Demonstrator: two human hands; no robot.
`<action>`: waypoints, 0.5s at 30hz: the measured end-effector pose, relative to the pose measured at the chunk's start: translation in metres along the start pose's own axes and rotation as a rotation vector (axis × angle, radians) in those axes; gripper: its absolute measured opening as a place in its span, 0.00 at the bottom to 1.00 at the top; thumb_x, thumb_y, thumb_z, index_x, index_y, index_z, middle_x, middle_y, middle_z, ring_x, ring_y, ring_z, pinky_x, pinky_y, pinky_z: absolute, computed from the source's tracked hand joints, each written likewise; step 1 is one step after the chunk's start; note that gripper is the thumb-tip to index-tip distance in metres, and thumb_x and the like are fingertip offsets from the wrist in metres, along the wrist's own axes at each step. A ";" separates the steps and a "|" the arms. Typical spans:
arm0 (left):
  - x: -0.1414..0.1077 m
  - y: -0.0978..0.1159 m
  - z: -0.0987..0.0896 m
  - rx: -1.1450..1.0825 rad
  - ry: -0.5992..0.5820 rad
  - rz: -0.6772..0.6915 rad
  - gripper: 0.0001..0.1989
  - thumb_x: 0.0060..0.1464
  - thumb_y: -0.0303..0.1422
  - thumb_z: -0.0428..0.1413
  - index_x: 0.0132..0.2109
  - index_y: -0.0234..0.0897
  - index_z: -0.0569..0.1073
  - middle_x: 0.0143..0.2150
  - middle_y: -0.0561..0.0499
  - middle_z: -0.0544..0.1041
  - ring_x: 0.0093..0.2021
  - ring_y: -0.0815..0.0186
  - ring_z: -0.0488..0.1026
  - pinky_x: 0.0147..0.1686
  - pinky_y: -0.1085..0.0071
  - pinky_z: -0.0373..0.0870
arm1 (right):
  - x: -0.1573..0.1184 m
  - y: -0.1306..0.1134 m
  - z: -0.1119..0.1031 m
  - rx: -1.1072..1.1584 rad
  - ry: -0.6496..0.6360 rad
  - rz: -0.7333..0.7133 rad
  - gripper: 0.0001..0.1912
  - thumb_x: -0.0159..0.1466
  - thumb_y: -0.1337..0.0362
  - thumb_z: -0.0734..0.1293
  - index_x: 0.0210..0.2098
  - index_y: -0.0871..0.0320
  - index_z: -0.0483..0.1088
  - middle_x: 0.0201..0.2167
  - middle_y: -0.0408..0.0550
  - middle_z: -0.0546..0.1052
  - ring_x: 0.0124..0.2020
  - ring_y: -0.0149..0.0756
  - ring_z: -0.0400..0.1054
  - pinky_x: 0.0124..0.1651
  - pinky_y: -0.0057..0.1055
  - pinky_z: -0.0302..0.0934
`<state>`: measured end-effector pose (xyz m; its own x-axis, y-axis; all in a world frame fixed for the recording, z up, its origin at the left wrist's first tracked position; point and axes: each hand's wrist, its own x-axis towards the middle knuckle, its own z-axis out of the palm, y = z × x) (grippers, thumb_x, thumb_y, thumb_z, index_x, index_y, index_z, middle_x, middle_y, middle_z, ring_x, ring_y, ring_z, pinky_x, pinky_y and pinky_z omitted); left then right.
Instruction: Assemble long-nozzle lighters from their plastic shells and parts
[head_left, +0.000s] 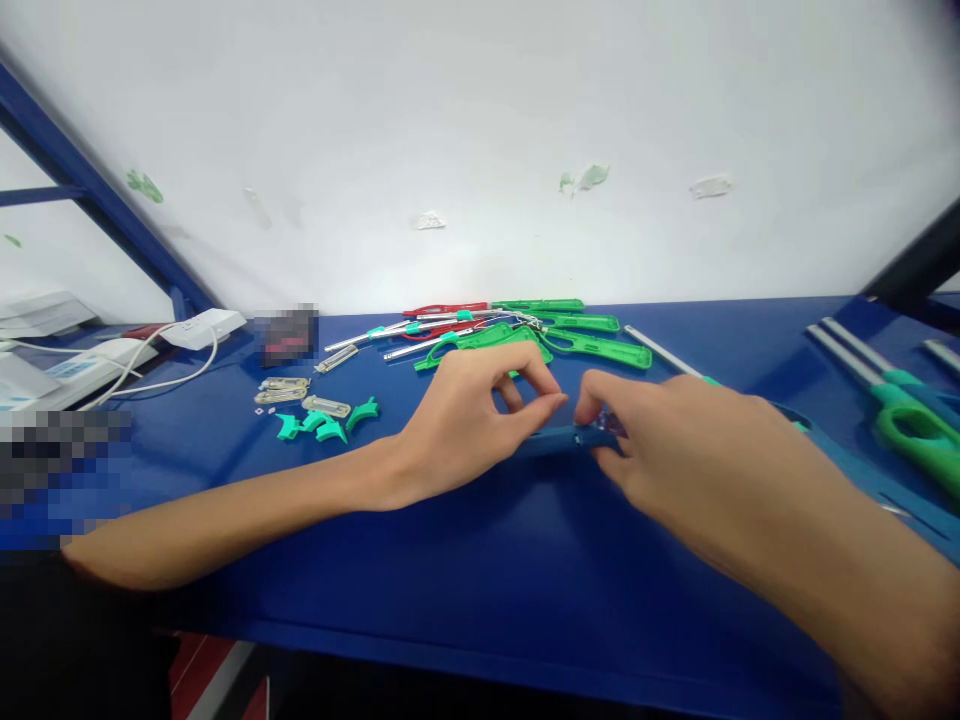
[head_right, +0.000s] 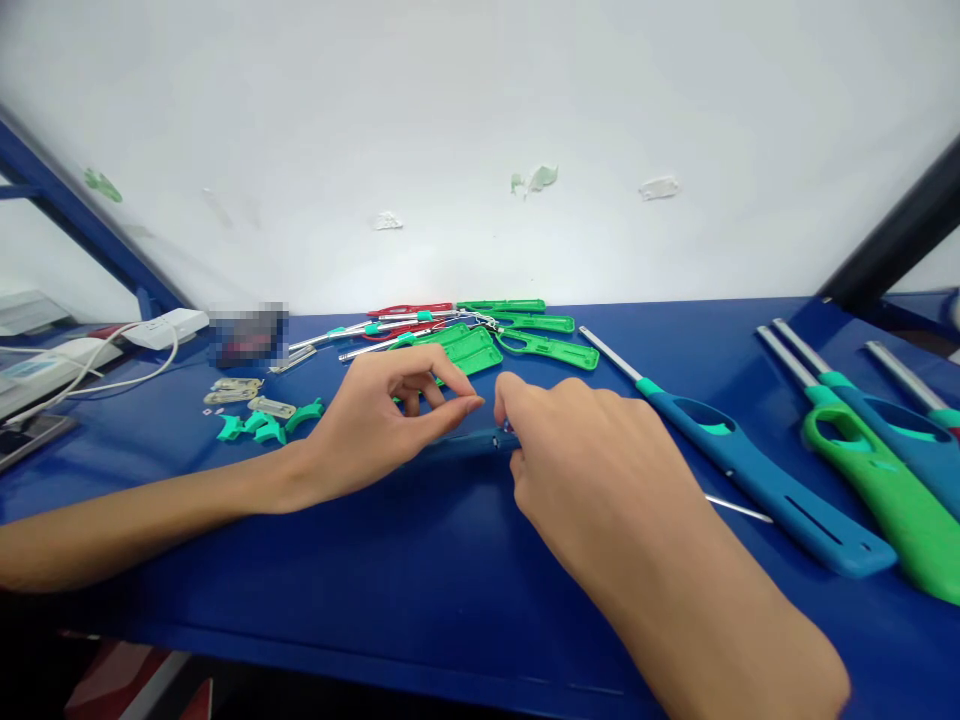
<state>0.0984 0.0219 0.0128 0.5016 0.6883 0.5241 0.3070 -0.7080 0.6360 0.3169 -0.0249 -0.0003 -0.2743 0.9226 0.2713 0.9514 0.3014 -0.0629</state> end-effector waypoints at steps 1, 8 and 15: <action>0.000 0.000 0.000 -0.008 -0.005 -0.011 0.05 0.61 0.24 0.65 0.35 0.35 0.78 0.27 0.59 0.76 0.22 0.80 0.68 0.23 0.83 0.64 | -0.001 -0.002 0.000 0.010 -0.010 -0.014 0.07 0.65 0.58 0.69 0.43 0.45 0.76 0.23 0.43 0.76 0.21 0.40 0.67 0.27 0.35 0.46; -0.004 0.002 0.002 -0.063 -0.046 -0.023 0.05 0.60 0.23 0.65 0.36 0.34 0.78 0.26 0.60 0.76 0.22 0.81 0.69 0.23 0.84 0.64 | -0.007 -0.006 -0.021 0.349 -0.060 -0.082 0.11 0.68 0.49 0.69 0.45 0.45 0.79 0.27 0.40 0.79 0.23 0.35 0.69 0.24 0.33 0.54; -0.008 0.006 0.004 -0.060 -0.100 -0.013 0.06 0.59 0.21 0.63 0.36 0.35 0.77 0.31 0.58 0.79 0.27 0.78 0.76 0.23 0.84 0.65 | -0.005 0.009 -0.054 0.480 0.285 0.113 0.28 0.74 0.37 0.59 0.31 0.49 0.74 0.27 0.41 0.78 0.24 0.32 0.67 0.23 0.32 0.54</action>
<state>0.0994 0.0113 0.0099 0.5771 0.6761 0.4580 0.2665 -0.6861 0.6770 0.3341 -0.0398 0.0501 -0.0628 0.8741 0.4816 0.7843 0.3417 -0.5178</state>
